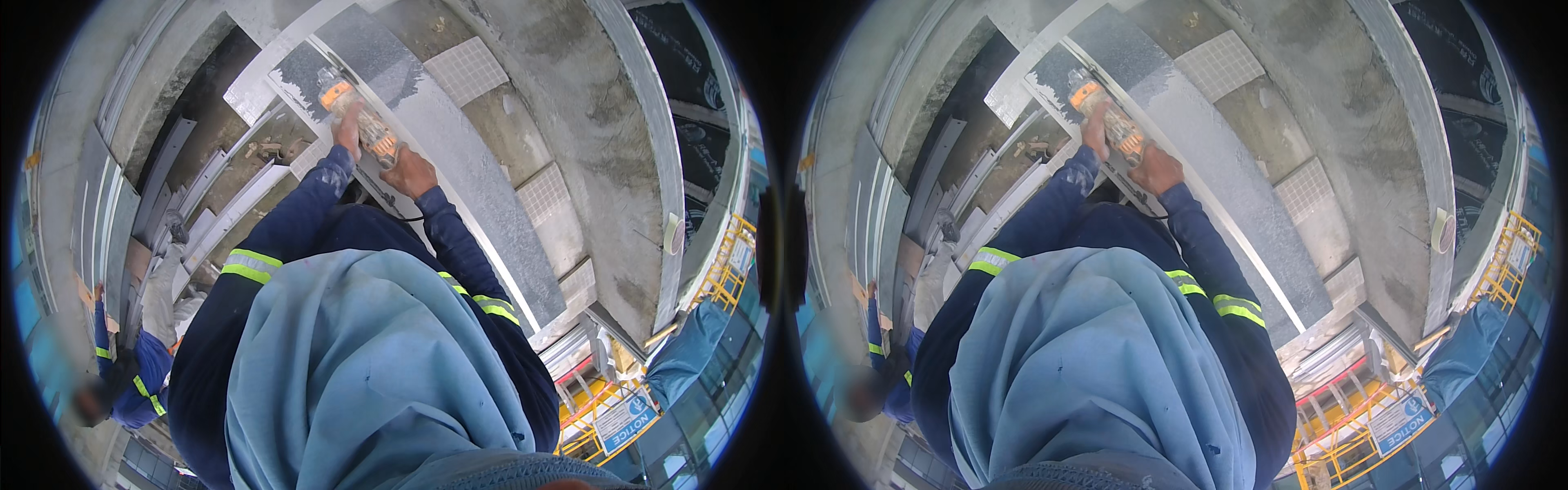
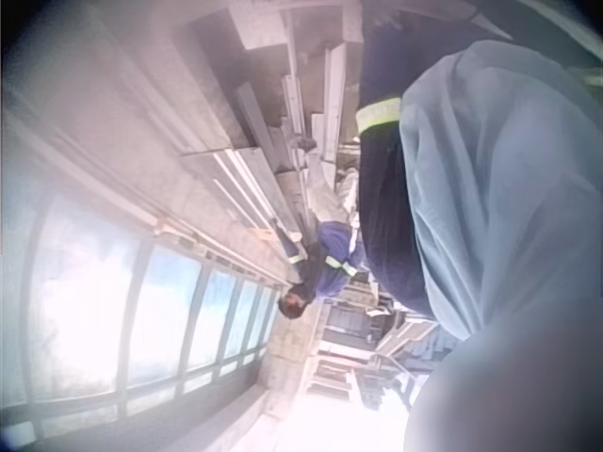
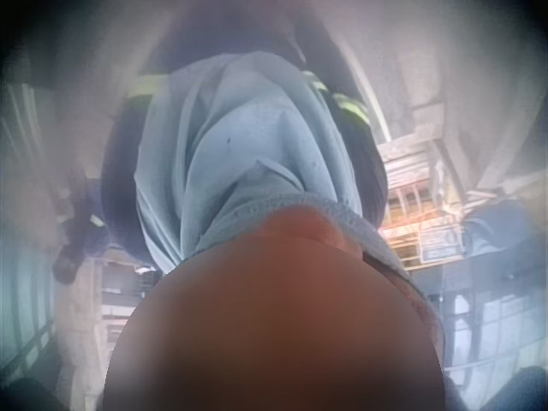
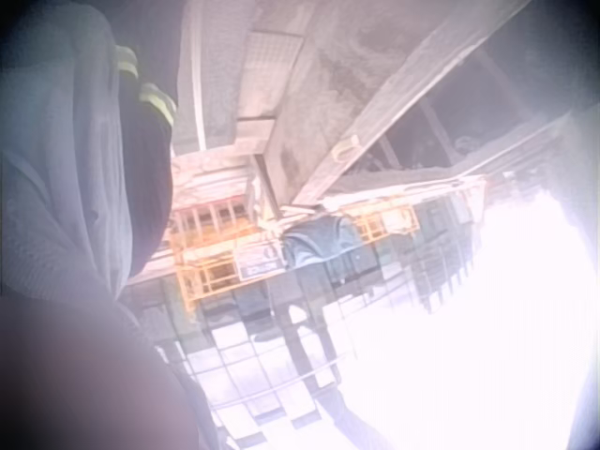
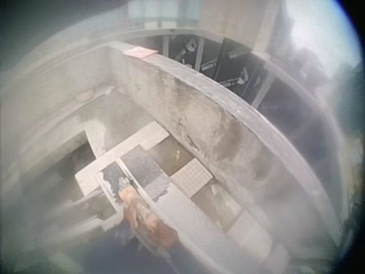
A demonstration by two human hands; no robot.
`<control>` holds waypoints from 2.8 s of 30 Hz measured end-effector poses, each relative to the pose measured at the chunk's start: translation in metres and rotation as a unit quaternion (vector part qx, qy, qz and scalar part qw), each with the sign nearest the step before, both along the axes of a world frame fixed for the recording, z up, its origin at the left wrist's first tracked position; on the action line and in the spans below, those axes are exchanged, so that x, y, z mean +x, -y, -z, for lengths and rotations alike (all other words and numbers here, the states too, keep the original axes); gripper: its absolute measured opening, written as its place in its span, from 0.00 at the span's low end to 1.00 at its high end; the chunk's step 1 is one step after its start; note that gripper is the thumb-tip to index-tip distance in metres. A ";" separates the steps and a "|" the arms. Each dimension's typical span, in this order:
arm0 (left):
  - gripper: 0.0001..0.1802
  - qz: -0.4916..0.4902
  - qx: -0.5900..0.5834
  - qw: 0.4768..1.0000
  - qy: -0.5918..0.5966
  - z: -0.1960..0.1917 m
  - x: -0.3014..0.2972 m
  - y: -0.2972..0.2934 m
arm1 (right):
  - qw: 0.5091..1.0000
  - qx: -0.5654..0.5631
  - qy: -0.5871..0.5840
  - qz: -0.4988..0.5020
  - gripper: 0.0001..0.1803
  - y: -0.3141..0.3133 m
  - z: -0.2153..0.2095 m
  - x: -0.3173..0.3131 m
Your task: The person uses an angle grinder to cut a long rectangular tile on a construction site. They position the tile, cut along a marked line, and then move the cut pieces aside.
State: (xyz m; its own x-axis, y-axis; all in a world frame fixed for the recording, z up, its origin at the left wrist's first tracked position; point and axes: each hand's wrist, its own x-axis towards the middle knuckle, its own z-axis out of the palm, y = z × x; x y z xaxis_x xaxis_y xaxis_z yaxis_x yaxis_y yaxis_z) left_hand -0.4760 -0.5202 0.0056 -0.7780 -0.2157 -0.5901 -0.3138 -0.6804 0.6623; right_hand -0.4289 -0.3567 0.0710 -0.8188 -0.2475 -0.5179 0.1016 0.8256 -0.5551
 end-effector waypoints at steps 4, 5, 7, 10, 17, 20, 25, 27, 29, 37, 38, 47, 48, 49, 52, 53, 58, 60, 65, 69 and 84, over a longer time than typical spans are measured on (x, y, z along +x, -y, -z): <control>0.22 0.005 -0.010 1.000 0.014 -0.003 0.007 -0.005 | 1.000 0.014 0.013 0.009 0.30 -0.004 -0.007 0.005; 0.22 0.004 -0.016 1.000 0.009 -0.003 0.008 -0.005 | 1.000 0.017 0.016 0.008 0.30 -0.004 -0.008 0.006; 0.22 0.002 -0.022 1.000 0.004 -0.004 0.009 -0.007 | 1.000 0.021 0.015 0.005 0.30 -0.005 -0.009 0.007; 0.22 -0.001 -0.017 1.000 0.005 -0.006 0.008 -0.007 | 1.000 0.014 0.005 0.005 0.30 -0.005 -0.007 0.006; 0.22 0.021 -0.057 0.998 -0.025 -0.007 0.004 -0.001 | 1.000 0.003 0.004 0.004 0.29 0.001 -0.002 -0.002; 0.23 0.036 -0.068 0.997 -0.032 -0.005 0.003 -0.001 | 1.000 0.012 0.011 -0.001 0.30 0.002 -0.002 -0.005; 0.26 0.012 -0.012 0.999 0.029 -0.002 0.003 -0.003 | 1.000 0.008 0.000 0.006 0.29 -0.002 -0.007 0.002; 0.23 0.018 -0.012 1.000 0.004 -0.004 0.008 -0.004 | 1.000 0.008 0.004 0.008 0.30 -0.004 -0.010 0.006; 0.22 0.012 -0.013 1.000 0.002 -0.007 0.012 -0.007 | 1.000 0.010 0.008 0.009 0.30 -0.006 -0.011 0.008; 0.22 0.008 -0.024 1.000 0.006 -0.005 0.011 -0.008 | 1.000 0.014 0.016 0.007 0.30 -0.006 -0.008 0.008; 0.24 0.016 -0.056 0.998 -0.023 -0.002 0.011 -0.007 | 1.000 0.010 0.014 0.006 0.30 -0.006 -0.007 0.006; 0.28 0.012 -0.007 1.000 -0.002 0.010 0.001 -0.001 | 1.000 0.014 0.011 -0.005 0.29 -0.003 -0.002 0.000; 0.28 0.011 -0.005 1.000 0.002 0.009 0.002 -0.002 | 1.000 0.015 0.008 -0.003 0.29 -0.003 -0.003 0.001; 0.27 0.010 -0.003 1.000 0.006 0.008 0.003 -0.003 | 1.000 0.013 0.003 -0.002 0.30 -0.004 -0.003 0.003; 0.23 -0.001 -0.013 1.000 0.018 0.005 0.009 -0.007 | 1.000 0.008 0.007 -0.001 0.33 -0.007 -0.005 0.007; 0.23 -0.001 -0.015 1.000 0.010 0.004 0.010 -0.008 | 1.000 0.003 0.009 0.001 0.33 -0.008 -0.006 0.009; 0.23 0.006 -0.014 1.000 0.008 0.000 0.014 -0.011 | 1.000 0.007 0.019 0.001 0.33 -0.012 -0.006 0.013; 0.23 0.024 -0.078 0.995 -0.055 -0.003 0.018 -0.013 | 1.000 0.009 0.010 -0.005 0.33 -0.013 -0.005 0.013; 0.25 0.020 -0.013 1.000 0.010 -0.007 0.014 -0.009 | 1.000 0.014 0.004 0.002 0.29 -0.009 -0.003 0.009; 0.25 0.017 -0.007 1.000 0.012 -0.003 0.006 -0.006 | 1.000 0.009 0.005 -0.001 0.30 -0.005 -0.002 0.003; 0.23 0.016 -0.010 1.000 0.013 -0.009 0.019 -0.015 | 0.999 0.039 0.026 0.005 0.30 -0.014 -0.014 0.017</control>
